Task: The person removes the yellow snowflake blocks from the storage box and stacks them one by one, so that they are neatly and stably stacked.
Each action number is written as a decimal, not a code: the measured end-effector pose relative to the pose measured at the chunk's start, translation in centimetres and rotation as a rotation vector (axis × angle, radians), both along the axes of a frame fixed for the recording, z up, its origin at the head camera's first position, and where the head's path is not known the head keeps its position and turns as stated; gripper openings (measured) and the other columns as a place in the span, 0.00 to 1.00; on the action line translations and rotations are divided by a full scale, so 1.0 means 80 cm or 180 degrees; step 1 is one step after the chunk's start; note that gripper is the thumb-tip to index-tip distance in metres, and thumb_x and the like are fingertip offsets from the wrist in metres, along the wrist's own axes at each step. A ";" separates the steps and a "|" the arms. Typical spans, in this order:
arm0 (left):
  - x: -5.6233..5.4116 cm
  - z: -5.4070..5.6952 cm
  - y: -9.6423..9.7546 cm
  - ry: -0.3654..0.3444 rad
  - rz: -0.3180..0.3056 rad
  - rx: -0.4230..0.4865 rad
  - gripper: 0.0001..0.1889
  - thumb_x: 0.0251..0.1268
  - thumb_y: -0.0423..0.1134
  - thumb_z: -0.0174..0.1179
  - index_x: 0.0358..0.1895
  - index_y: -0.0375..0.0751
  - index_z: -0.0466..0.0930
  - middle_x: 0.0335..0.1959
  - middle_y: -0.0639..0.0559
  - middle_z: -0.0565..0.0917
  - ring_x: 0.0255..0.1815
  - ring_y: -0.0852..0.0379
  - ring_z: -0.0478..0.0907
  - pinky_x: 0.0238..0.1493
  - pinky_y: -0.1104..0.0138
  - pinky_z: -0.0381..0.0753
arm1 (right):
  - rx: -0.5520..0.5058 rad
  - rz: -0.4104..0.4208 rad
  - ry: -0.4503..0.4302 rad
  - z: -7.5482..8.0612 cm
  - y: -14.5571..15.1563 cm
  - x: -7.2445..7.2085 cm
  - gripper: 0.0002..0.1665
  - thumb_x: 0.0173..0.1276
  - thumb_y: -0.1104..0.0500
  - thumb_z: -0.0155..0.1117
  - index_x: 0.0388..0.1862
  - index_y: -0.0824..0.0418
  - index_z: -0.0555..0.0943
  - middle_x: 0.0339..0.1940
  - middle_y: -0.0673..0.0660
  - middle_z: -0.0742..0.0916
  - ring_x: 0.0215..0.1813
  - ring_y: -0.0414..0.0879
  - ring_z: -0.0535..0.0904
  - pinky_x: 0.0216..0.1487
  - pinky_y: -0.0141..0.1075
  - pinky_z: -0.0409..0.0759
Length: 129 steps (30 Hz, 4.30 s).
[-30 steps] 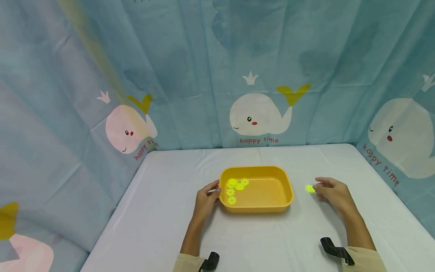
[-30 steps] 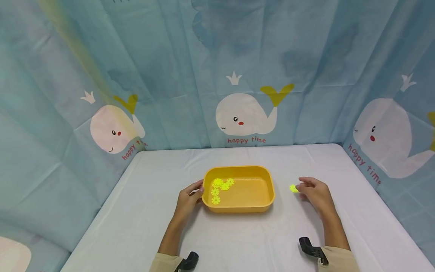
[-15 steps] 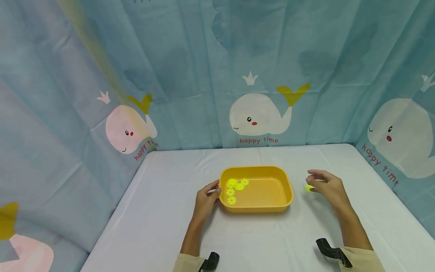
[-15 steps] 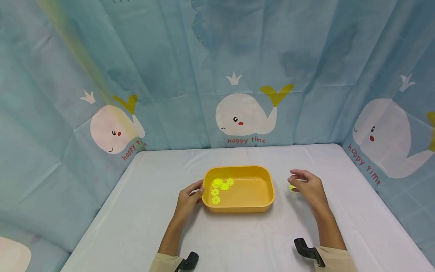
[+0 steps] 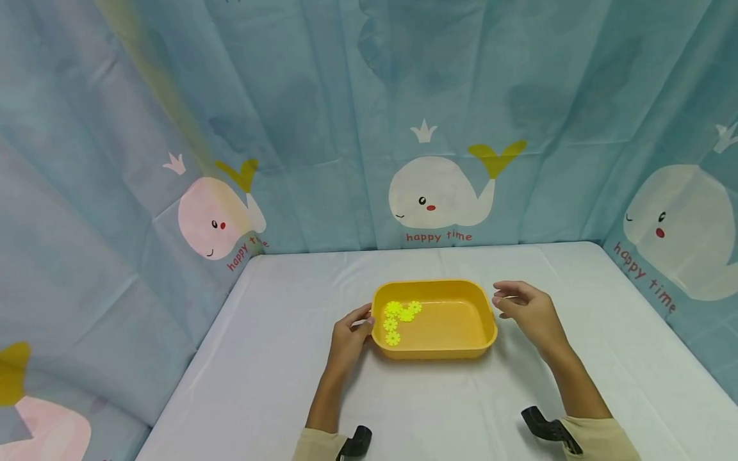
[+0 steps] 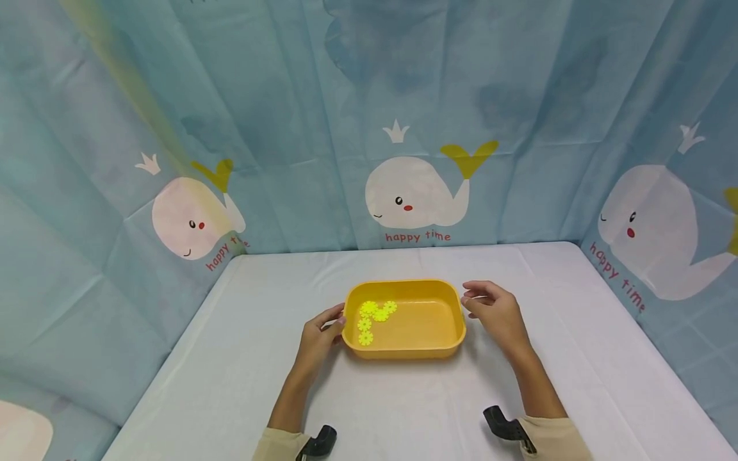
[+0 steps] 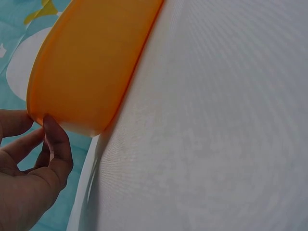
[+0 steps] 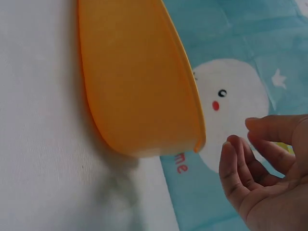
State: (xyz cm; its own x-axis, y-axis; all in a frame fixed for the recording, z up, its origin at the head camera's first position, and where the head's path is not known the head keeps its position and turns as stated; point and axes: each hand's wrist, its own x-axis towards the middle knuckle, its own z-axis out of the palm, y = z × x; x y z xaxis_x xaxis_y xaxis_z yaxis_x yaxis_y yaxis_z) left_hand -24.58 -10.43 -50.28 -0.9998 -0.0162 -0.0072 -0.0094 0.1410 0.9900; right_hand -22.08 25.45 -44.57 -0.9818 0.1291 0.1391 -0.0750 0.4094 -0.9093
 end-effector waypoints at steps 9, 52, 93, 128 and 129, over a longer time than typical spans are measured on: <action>0.001 0.001 0.000 0.0007 -0.0023 0.0022 0.21 0.78 0.39 0.62 0.70 0.40 0.81 0.61 0.41 0.80 0.54 0.47 0.82 0.47 0.68 0.86 | 0.0289 0.0313 0.0179 0.006 -0.033 -0.009 0.21 0.77 0.58 0.69 0.64 0.66 0.83 0.50 0.63 0.88 0.49 0.55 0.86 0.44 0.28 0.86; 0.004 0.002 0.000 0.0015 -0.0043 0.0027 0.23 0.80 0.40 0.61 0.72 0.40 0.79 0.63 0.40 0.79 0.58 0.43 0.82 0.47 0.66 0.87 | 0.0776 0.1686 -0.0447 -0.030 -0.157 -0.056 0.24 0.70 0.61 0.75 0.63 0.64 0.84 0.45 0.52 0.90 0.48 0.45 0.86 0.60 0.48 0.85; 0.003 0.002 0.001 0.0052 -0.0051 0.0088 0.22 0.80 0.40 0.61 0.72 0.38 0.79 0.63 0.39 0.79 0.59 0.39 0.82 0.45 0.72 0.85 | 0.1453 0.2442 -0.0305 -0.040 -0.179 -0.076 0.17 0.65 0.66 0.78 0.52 0.59 0.90 0.37 0.51 0.85 0.40 0.45 0.77 0.48 0.39 0.80; 0.002 0.001 0.002 0.0038 -0.0024 0.0079 0.22 0.80 0.39 0.60 0.72 0.38 0.79 0.63 0.39 0.79 0.58 0.40 0.82 0.44 0.72 0.84 | 0.1465 0.2416 -0.0390 -0.043 -0.186 -0.079 0.13 0.63 0.69 0.78 0.45 0.60 0.89 0.31 0.50 0.81 0.36 0.45 0.75 0.41 0.36 0.75; 0.002 0.001 0.002 0.0038 -0.0023 0.0077 0.22 0.80 0.39 0.60 0.72 0.38 0.79 0.63 0.39 0.79 0.58 0.41 0.82 0.44 0.72 0.84 | 0.1465 0.2408 -0.0397 -0.043 -0.186 -0.079 0.12 0.63 0.69 0.78 0.44 0.59 0.88 0.32 0.50 0.81 0.37 0.45 0.76 0.41 0.36 0.76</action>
State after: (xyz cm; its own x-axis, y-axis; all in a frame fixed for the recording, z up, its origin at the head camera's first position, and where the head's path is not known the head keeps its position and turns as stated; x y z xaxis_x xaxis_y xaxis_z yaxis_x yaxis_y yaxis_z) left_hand -24.40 -10.28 -50.17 -1.0000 -0.0089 0.0044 0.0034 0.1170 0.9931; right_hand -28.37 10.57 -47.99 -0.7931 -0.6014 -0.0962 -0.3845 0.6169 -0.6867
